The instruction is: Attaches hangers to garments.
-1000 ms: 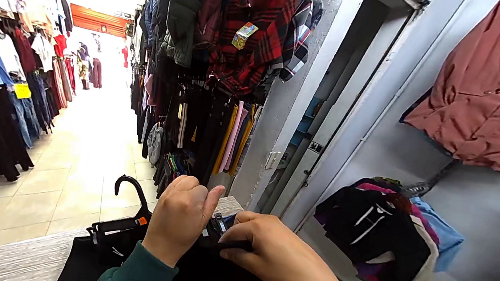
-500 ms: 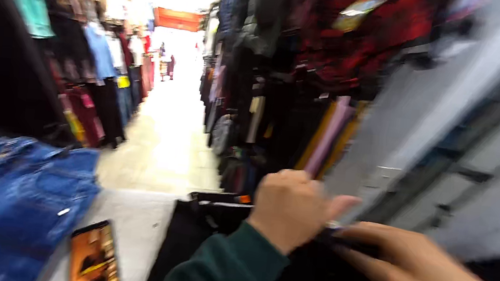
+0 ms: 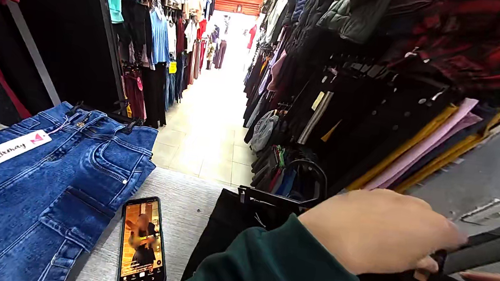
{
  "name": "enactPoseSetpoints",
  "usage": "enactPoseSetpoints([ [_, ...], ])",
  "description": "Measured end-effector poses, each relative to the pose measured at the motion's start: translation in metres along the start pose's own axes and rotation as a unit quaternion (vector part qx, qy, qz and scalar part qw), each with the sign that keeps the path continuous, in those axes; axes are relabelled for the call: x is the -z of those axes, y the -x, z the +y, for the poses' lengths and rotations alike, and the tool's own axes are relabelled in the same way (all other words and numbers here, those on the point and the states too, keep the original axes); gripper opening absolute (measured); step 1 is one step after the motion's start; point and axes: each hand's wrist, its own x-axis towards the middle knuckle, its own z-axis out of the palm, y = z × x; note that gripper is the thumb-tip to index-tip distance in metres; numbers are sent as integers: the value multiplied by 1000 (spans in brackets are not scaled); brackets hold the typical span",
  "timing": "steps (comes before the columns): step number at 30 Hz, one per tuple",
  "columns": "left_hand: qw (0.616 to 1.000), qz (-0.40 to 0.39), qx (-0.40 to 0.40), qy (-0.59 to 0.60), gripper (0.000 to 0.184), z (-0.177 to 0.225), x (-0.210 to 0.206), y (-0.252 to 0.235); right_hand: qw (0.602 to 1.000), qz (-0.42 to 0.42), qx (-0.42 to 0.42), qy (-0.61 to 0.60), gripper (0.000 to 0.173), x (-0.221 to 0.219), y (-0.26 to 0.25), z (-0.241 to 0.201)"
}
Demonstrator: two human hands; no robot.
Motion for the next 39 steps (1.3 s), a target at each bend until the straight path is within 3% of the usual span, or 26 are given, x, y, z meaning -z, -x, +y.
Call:
enactPoseSetpoints([
  [2,999,-21,-24,-5,26,4,-2,6,995,-49,90,14,26,2,0,30],
  [5,999,-31,-29,-33,23,7,-3,9,991,-126,-21,30,32,3,1,4],
  [9,999,-3,0,-35,25,10,6,2,989,-111,-23,91,19,2,-5,7],
  [15,992,126,13,2,22,-7,-9,0,994,-85,33,66,17,9,-2,25],
  [18,987,158,-25,22,17,-17,-13,1,991,-97,70,59,36,11,-7,62],
  [21,987,150,-48,35,16,-17,-10,-1,990,-124,50,38,54,3,-10,61],
  [27,983,181,-33,21,16,-22,-5,5,991,-107,20,76,19,-4,-16,50],
  [33,985,163,-48,6,16,-23,-13,3,992,-110,-30,60,31,0,-19,44],
  [39,976,212,-40,-14,12,-19,-15,2,988,-119,-19,98,20,-5,-22,42],
])
